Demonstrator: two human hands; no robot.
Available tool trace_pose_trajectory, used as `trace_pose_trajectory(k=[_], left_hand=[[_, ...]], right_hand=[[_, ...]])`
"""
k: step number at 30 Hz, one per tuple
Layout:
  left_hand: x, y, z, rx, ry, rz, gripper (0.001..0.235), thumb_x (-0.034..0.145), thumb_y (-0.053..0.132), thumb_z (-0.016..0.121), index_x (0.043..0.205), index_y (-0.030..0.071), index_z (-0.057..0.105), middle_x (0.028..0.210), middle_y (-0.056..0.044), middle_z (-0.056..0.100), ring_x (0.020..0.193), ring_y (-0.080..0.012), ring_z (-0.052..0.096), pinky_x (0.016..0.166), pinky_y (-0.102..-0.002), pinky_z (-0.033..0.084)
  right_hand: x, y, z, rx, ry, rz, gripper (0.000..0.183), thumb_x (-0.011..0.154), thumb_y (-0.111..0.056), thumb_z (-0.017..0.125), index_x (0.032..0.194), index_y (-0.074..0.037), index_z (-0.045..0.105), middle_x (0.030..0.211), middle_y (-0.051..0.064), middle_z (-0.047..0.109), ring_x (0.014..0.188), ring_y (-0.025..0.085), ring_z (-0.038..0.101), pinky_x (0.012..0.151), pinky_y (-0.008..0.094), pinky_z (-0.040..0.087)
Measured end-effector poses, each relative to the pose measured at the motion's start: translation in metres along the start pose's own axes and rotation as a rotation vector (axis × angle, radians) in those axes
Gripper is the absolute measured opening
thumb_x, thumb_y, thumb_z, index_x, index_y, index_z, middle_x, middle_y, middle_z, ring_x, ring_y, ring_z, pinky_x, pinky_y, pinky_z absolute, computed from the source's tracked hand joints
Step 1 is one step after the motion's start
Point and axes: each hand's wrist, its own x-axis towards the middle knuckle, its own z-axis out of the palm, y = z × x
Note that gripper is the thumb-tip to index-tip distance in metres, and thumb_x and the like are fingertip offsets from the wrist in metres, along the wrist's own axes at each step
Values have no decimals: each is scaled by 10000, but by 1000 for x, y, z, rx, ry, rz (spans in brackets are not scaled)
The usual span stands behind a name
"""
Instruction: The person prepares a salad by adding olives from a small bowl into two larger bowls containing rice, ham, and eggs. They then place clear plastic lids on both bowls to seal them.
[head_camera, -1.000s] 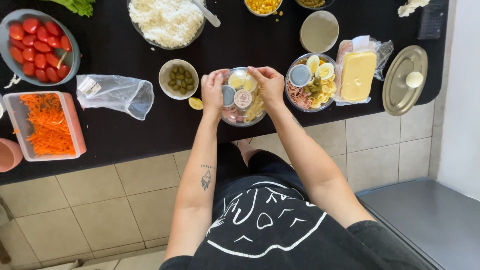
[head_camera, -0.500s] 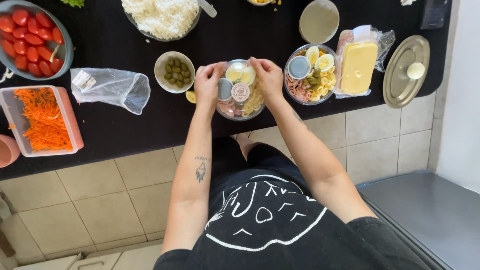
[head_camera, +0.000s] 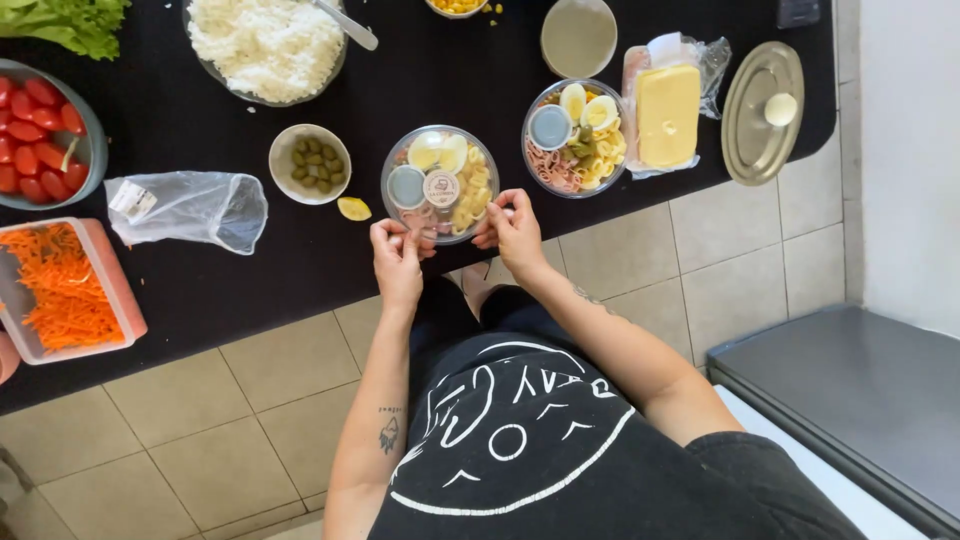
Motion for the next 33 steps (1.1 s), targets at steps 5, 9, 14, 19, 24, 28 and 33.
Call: trace_pose_trajectory(k=[5,9,14,19,24,28,33], left_hand=[[-5,-10,2,-10,47,26,330,949,268,567,1153,150,336,801,-56,670,702,-128,658,655,-231,525],[-17,6,8,-84,-54,-22,588,859,135,690,1221,138,227,853,-113,654,669,-188,668,665,-281,549],[-5,0,21,-206,45,37,542,862,28,652,1180,138,227,797,-110,664,615,-163,670,638,-247,576],[35,14,34,-170,172,126,506,898,114,644,1203,148,242,820,-69,671,625,-109,657,617,-190,549],[33,24,46,-122,143,-23,330,916,384,592,1068,160,403,806,-27,687,605,-84,643,520,-152,492],[26,19,83,-93,-124,-60,286,871,265,654,1139,175,610,1066,-64,661,866,-169,643,712,-296,501],[40,17,128,-207,-366,-65,706,825,85,651,1447,210,341,1465,-118,363,1192,-240,523,884,-274,470]], right_hand=[[-2,3,0,31,-5,0,235,973,-240,481,1086,-92,337,730,163,657,590,232,688,528,292,603],[-18,4,10,50,-64,54,331,961,-260,508,1133,-125,260,797,202,668,637,265,694,564,316,600],[-5,11,18,47,-34,15,257,966,-125,478,1102,-136,261,750,163,670,623,247,692,561,285,597],[20,-2,33,80,-51,52,340,943,-253,548,1169,-138,321,854,170,681,710,232,701,621,308,604],[-39,-76,-19,-201,-51,-110,201,930,-267,562,848,-124,678,710,85,693,680,144,692,635,282,583],[-10,-105,-109,-670,497,-402,141,930,-303,625,971,-173,663,882,62,637,869,191,608,782,311,487],[40,-100,-139,-644,441,-232,393,965,-441,513,1268,-195,568,1194,166,599,1188,342,495,1017,427,384]])
